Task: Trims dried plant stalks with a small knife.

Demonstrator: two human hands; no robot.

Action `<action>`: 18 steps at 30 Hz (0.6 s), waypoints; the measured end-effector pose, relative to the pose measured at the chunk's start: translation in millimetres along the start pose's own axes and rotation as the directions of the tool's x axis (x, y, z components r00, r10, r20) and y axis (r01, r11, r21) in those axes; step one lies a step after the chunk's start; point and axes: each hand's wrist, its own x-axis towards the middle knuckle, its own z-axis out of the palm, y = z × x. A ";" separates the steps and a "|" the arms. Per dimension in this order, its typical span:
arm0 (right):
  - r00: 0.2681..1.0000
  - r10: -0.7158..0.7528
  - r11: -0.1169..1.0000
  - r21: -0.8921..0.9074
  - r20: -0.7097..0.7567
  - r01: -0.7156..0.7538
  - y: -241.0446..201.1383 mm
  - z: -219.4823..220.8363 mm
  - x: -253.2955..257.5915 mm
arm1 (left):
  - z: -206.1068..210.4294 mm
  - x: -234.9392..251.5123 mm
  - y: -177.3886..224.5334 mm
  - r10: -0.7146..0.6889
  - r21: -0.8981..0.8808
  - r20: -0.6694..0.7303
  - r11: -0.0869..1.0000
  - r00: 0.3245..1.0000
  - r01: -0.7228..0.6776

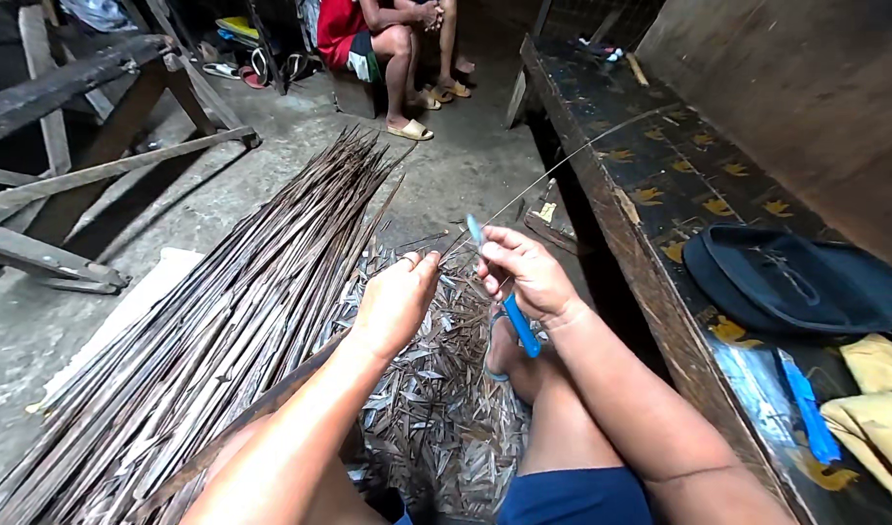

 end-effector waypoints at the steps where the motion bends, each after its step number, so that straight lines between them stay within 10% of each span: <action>1: 1.000 0.023 1.000 -0.016 0.020 -0.023 2.4 3.2 -1.1 | -0.2 0.4 0.1 0.001 -0.003 0.000 1.000 1.000 -0.001; 13: 0.980 -0.103 0.989 0.087 -0.172 0.119 -12.6 -16.8 5.7 | 2.3 0.6 1.8 -0.009 -0.002 0.033 1.000 0.999 0.009; 18: 0.994 -0.101 0.986 0.133 -0.040 0.105 -11.7 -22.5 6.7 | 4.8 0.3 0.3 0.015 -0.109 0.042 0.994 0.999 -0.010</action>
